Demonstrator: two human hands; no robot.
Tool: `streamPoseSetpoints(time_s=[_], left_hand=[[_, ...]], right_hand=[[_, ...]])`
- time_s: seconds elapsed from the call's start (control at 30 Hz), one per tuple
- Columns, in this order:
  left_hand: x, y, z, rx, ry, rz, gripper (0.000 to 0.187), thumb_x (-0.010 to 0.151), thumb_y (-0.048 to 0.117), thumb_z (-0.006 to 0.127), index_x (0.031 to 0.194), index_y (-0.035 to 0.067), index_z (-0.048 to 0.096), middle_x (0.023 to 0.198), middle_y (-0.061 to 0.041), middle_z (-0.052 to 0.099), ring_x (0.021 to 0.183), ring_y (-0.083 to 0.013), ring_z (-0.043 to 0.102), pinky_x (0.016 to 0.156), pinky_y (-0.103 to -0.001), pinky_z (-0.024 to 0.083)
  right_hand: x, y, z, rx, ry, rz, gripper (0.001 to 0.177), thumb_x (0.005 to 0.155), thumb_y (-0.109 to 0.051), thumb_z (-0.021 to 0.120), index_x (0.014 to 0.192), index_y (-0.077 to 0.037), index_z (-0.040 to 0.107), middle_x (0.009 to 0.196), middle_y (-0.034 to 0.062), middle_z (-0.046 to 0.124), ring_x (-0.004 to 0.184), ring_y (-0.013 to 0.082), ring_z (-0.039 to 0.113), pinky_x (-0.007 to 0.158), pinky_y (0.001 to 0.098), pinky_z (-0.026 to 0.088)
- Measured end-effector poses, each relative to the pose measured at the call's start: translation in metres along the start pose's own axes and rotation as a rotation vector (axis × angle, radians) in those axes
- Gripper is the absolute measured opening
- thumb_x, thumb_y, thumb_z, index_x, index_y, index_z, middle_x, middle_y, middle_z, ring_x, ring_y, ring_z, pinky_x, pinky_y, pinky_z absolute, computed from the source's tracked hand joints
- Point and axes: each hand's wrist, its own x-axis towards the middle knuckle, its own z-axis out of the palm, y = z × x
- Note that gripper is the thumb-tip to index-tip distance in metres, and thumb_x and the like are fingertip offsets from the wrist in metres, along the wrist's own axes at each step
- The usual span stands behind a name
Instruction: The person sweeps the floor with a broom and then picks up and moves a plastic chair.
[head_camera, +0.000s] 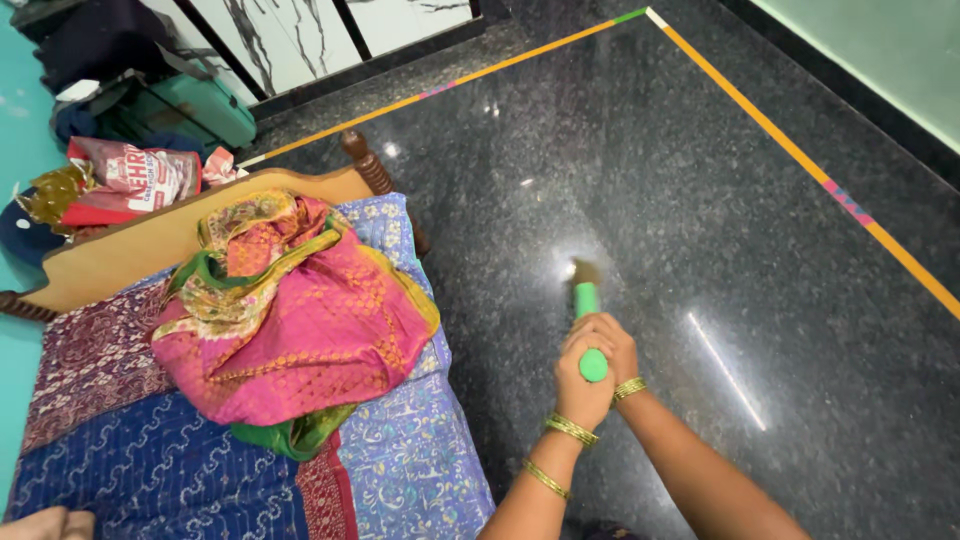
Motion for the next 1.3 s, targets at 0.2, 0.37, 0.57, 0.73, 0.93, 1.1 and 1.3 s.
streamPoseSetpoints(time_s=[0.2,0.37,0.57,0.73,0.93,1.1,1.3], left_hand=[[0.001,-0.030,-0.003,0.344,0.144,0.062,0.015,0.069,-0.004,0.070,0.077,0.008,0.063,0.098,-0.017,0.069,0.103,-0.0394,0.065,0.091,-0.048,0.049],[-0.016,-0.106,-0.007,0.514,0.142,-0.276,0.016,0.074,-0.003,0.069,0.084,0.009,0.065,0.092,-0.014,0.067,0.096,-0.0377,0.065,0.085,-0.047,0.050],[-0.030,-0.143,-0.008,0.348,-0.177,-0.175,0.024,0.069,-0.006,0.067,0.088,0.009,0.067,0.104,-0.016,0.069,0.109,-0.0387,0.066,0.094,-0.044,0.052],[-0.011,-0.152,-0.006,0.220,-0.399,-0.082,0.018,0.078,-0.004,0.068,0.091,0.008,0.066,0.121,-0.017,0.069,0.120,-0.0392,0.063,0.102,-0.045,0.050],[0.047,-0.111,-0.021,0.238,-0.571,-0.024,0.018,0.079,-0.001,0.070,0.092,0.011,0.064,0.111,-0.010,0.069,0.117,-0.0351,0.063,0.101,-0.044,0.052],[0.063,-0.060,-0.009,0.453,-0.564,-0.162,0.022,0.076,-0.003,0.066,0.092,0.012,0.065,0.111,-0.007,0.068,0.121,-0.0324,0.061,0.089,-0.043,0.053],[0.052,-0.108,-0.030,0.768,-0.328,-0.086,0.021,0.078,0.002,0.074,0.095,0.014,0.070,0.112,-0.006,0.067,0.114,-0.0328,0.061,0.096,-0.045,0.051]], right_hand=[[0.010,0.045,0.049,0.368,-0.497,0.085,0.016,0.091,-0.016,0.063,0.104,-0.010,0.069,0.107,0.0112,0.071,0.096,0.0281,0.070,0.080,0.0360,0.055],[-0.039,0.076,0.097,0.472,-0.528,0.215,0.016,0.089,-0.015,0.065,0.103,-0.010,0.070,0.109,0.0101,0.072,0.098,0.0267,0.070,0.082,0.0359,0.055],[-0.070,0.108,0.106,0.394,-0.238,0.280,0.017,0.086,-0.014,0.067,0.102,-0.011,0.071,0.111,0.0088,0.072,0.101,0.0249,0.070,0.085,0.0358,0.055],[-0.048,0.093,0.072,0.157,-0.019,0.256,0.018,0.084,-0.014,0.068,0.101,-0.011,0.072,0.112,0.0077,0.073,0.103,0.0235,0.070,0.087,0.0357,0.055],[0.014,0.066,0.060,-0.079,0.070,0.140,0.017,0.081,-0.004,0.069,0.093,-0.014,0.075,0.109,0.0050,0.075,0.111,0.0239,0.070,0.093,0.0354,0.057],[0.048,0.056,0.082,0.189,0.190,0.038,0.016,0.086,-0.004,0.077,0.099,-0.009,0.070,0.109,0.0071,0.072,0.109,0.0231,0.071,0.111,0.0384,0.053],[0.040,0.085,0.122,0.471,-0.383,0.199,0.049,0.072,-0.006,0.083,0.118,-0.004,0.067,0.125,0.0123,0.065,0.116,0.0251,0.062,0.098,0.0368,0.051]])
